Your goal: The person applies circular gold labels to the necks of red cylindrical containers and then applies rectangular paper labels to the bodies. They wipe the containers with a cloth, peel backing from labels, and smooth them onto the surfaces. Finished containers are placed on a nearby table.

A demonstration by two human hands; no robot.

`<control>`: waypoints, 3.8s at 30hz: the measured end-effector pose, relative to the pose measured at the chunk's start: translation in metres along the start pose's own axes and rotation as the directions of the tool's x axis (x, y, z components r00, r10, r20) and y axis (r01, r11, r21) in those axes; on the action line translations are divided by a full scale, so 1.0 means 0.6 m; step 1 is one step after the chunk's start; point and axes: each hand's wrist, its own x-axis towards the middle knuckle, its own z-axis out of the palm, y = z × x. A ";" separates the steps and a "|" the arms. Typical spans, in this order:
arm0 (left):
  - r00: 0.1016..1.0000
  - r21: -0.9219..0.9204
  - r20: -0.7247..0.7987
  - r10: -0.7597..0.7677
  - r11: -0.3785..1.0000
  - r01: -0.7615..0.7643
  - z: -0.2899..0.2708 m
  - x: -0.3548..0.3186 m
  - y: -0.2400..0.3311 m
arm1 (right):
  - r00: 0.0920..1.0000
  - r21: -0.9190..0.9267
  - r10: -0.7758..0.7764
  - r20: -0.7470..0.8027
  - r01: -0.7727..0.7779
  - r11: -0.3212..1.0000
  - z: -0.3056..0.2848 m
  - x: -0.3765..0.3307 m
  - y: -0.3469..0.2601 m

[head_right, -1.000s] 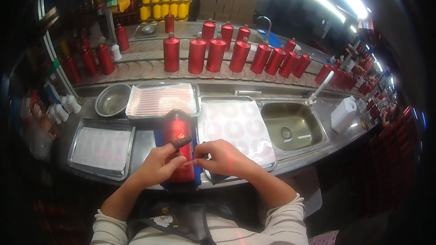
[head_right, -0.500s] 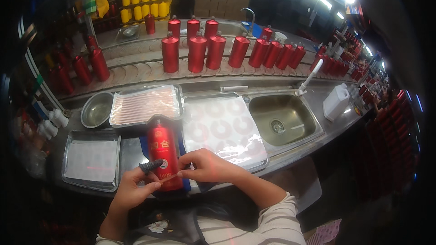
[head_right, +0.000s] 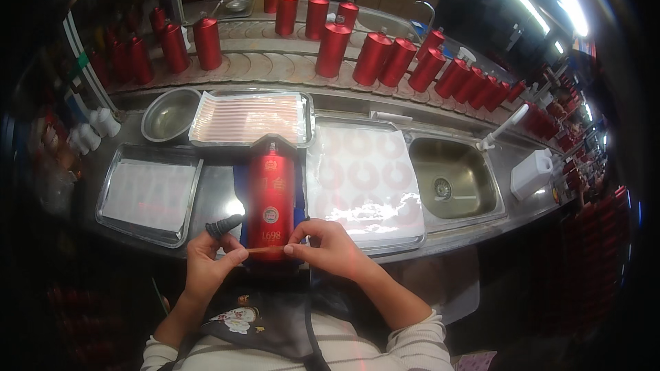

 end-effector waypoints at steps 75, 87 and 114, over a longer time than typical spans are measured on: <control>0.956 -0.199 -0.069 -0.287 0.942 0.269 0.025 0.027 0.045 | 0.951 0.283 0.306 -0.048 -0.280 0.917 -0.024 -0.004 -0.037; 0.952 -0.178 -0.070 -0.298 0.943 0.282 0.026 0.026 0.042 | 0.945 0.256 0.323 -0.038 -0.304 0.918 -0.026 -0.003 -0.031; 0.962 -0.119 -0.078 -0.261 0.961 0.251 0.028 0.017 0.029 | 0.950 0.217 0.306 -0.066 -0.286 0.934 -0.007 -0.007 -0.011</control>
